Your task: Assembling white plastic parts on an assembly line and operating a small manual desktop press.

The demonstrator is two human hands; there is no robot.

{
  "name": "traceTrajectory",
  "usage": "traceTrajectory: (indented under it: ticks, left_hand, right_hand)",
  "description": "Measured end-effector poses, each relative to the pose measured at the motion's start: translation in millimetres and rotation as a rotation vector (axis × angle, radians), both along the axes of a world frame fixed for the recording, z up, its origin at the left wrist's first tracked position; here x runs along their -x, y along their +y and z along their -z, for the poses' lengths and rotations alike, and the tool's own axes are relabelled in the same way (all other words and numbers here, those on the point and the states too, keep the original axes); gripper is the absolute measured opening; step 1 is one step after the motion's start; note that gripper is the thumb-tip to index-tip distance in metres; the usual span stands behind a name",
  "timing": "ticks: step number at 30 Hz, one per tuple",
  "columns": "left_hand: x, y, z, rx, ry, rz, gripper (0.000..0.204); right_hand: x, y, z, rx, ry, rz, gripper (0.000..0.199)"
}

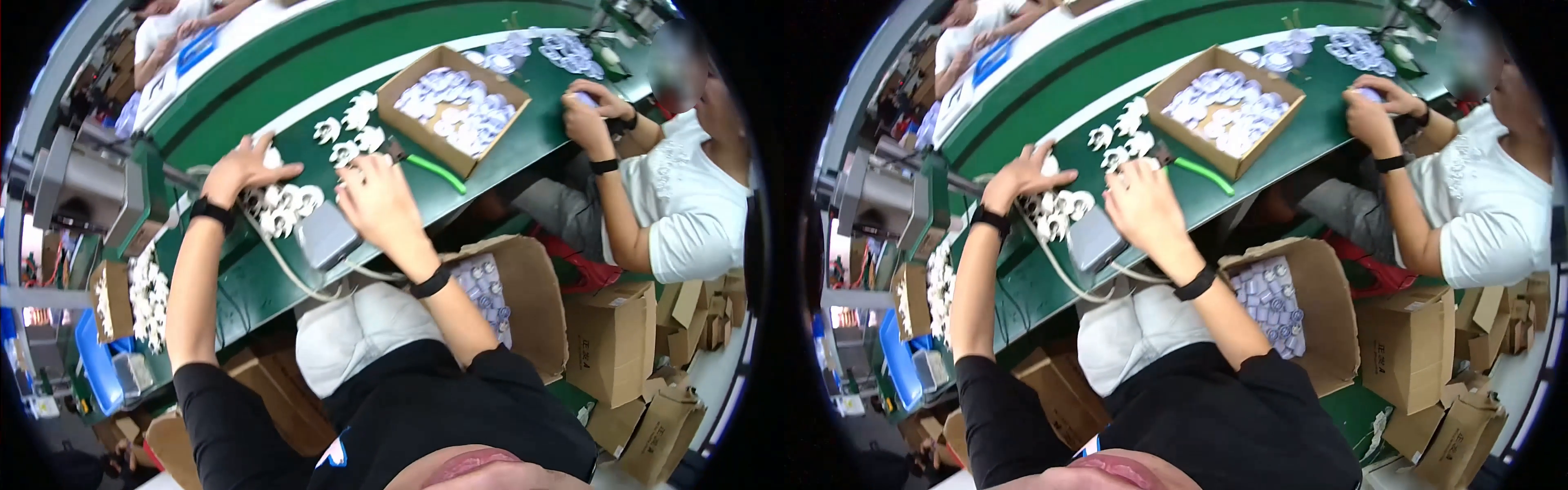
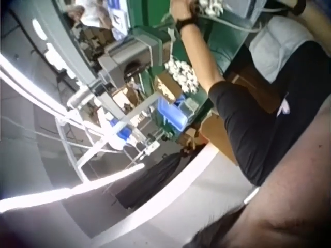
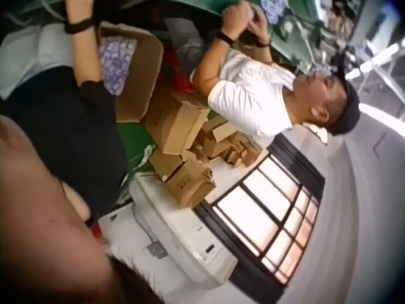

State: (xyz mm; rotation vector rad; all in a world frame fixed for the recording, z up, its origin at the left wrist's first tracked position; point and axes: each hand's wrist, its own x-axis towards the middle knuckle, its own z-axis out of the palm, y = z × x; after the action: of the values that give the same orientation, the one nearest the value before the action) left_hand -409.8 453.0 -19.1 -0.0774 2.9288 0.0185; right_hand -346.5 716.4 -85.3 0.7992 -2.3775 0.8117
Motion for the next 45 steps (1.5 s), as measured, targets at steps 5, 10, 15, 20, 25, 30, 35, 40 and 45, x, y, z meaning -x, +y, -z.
traceTrajectory:
  ticks: [5,10,15,20,25,30,35,40,45]
  left_hand:
    - [-5,6,-6,-0.015,-0.087,0.032,0.112]
    - [12,3,4,-0.096,0.000,0.139,0.075]
    - [22,11,9,-0.278,0.038,0.261,0.056]
    - [17,19,-10,-0.195,0.024,0.275,0.051]
    - [-16,22,-57,-0.391,0.303,0.307,0.046]
    - [-131,80,-94,-0.714,0.568,0.275,0.048]
    - [-230,99,-19,-1.993,0.461,-0.029,0.055]
    - [-253,111,29,-2.760,0.460,-0.350,0.056]
    - [-259,96,35,-2.722,0.523,-0.430,0.054]
  right_hand:
    - [-8,2,-2,-0.024,-0.001,0.030,0.029]
    - [-6,4,-6,-0.004,0.023,0.010,0.028]
    - [-3,3,-3,-0.003,0.028,0.021,0.026]
    - [-2,3,-2,-0.017,0.031,-0.031,0.026]
    - [-6,5,-5,0.019,0.044,0.001,0.028]
    - [-11,12,-22,0.176,0.121,-0.047,0.032]
    - [-87,-3,-67,0.650,-0.283,-0.449,0.035]
    - [-118,-22,-54,0.573,-0.440,-0.557,0.039]
    - [-123,-37,-46,0.471,-0.396,-0.595,0.037]
